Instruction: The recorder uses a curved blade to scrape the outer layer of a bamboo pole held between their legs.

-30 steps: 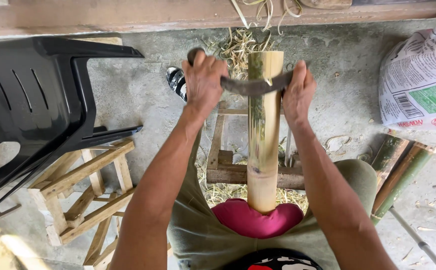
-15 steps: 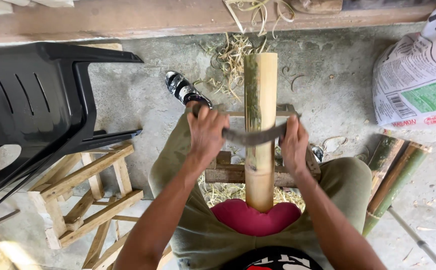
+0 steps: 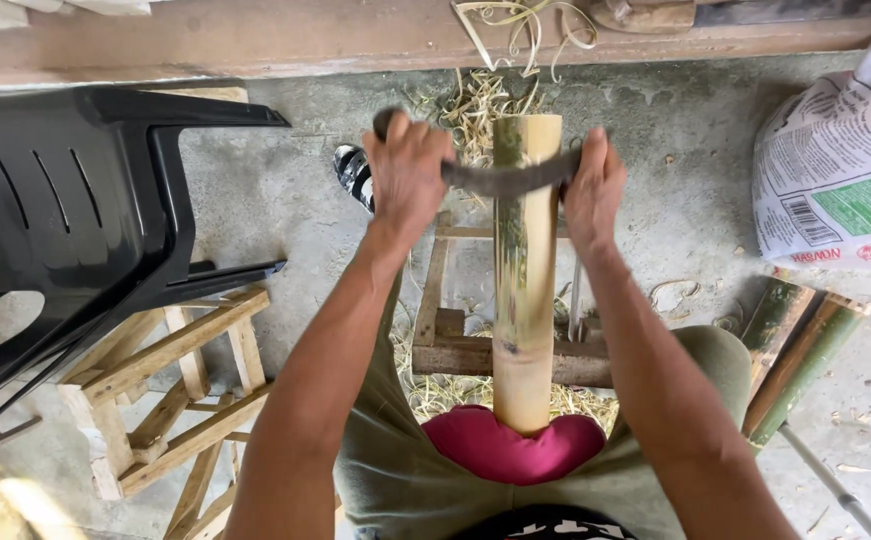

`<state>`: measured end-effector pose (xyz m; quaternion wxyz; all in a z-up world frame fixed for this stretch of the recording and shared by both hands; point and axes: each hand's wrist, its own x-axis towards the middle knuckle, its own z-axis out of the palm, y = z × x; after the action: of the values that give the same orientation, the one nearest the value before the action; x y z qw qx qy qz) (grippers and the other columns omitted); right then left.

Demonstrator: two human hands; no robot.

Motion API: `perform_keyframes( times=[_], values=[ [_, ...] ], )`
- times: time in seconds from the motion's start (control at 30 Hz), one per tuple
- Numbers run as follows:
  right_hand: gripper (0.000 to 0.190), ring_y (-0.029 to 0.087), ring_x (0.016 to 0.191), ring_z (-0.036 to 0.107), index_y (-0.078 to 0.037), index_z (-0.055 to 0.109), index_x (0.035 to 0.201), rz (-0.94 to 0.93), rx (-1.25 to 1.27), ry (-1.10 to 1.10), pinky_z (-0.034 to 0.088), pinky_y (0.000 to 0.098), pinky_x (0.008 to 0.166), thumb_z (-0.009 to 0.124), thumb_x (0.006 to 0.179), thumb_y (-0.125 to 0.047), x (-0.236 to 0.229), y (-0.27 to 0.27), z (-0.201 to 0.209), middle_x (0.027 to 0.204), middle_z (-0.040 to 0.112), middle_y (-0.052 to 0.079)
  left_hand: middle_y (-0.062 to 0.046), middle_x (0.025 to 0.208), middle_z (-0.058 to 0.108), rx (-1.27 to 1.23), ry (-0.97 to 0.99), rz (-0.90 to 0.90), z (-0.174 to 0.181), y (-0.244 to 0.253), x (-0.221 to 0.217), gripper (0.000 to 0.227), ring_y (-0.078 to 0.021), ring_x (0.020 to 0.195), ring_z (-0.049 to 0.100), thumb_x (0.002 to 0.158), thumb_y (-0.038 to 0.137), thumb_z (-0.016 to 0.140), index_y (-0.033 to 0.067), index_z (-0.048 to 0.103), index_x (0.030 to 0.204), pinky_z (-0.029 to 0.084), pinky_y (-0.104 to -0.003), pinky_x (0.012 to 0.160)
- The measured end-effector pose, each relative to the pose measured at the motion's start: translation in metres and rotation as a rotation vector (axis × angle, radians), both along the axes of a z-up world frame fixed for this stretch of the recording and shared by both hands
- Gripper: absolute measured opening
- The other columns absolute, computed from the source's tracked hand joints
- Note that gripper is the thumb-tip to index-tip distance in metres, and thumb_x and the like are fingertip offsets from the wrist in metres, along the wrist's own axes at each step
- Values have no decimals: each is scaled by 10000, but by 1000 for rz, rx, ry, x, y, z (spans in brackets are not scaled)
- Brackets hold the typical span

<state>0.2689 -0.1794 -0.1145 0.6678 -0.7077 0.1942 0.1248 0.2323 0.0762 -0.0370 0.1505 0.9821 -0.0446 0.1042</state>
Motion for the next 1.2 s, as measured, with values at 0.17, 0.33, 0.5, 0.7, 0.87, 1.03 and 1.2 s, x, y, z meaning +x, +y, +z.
perform_keyframes(
  times=[0.17,0.33,0.5,0.7,0.87,1.03,1.2],
  values=[
    [463,123,606,487,-123,563,883,51,126,-18,470,317,566,500,1077,-539,75,14,2,737,542,-7,-4,786,601,76,-51,70,-9,8,64,173,-211,887,511,956,149,729,154,660,798,374,-450,842],
    [469,102,517,422,-136,542,845,118,-32,83,384,291,420,460,1052,-549,42,5,45,688,530,-18,-2,794,601,33,24,144,-5,-11,3,137,-233,918,505,909,192,750,168,658,811,377,-452,831],
    [482,87,489,398,-104,547,840,144,-47,121,389,260,417,477,1093,-509,-108,-39,42,664,522,11,-18,776,577,-123,95,192,-6,-49,-141,234,-238,914,531,963,222,751,151,609,791,376,-477,805],
    [578,66,546,405,-84,469,746,137,-167,99,369,261,469,488,1140,-507,-206,-50,42,640,450,6,-8,729,528,-235,2,167,15,-58,-206,327,-236,817,539,943,206,722,152,537,679,368,-479,751],
    [531,105,490,370,-114,490,730,122,-186,19,402,298,423,443,1088,-503,-132,-26,40,592,495,7,18,741,551,-113,-54,216,-15,-44,-158,326,-203,823,507,961,219,727,152,548,697,363,-465,774],
    [496,108,499,419,-124,545,804,87,-121,9,430,314,444,430,1067,-528,-43,-11,26,647,531,27,14,757,545,-119,-99,231,-52,-25,-86,298,-189,841,487,1013,258,699,183,576,753,376,-441,790],
    [541,110,599,422,-104,557,859,185,-127,-120,455,309,562,424,1095,-572,71,-1,3,725,489,33,46,785,557,-110,-190,263,-45,-12,7,205,-183,887,491,975,193,694,199,609,789,383,-432,808]
  ],
)
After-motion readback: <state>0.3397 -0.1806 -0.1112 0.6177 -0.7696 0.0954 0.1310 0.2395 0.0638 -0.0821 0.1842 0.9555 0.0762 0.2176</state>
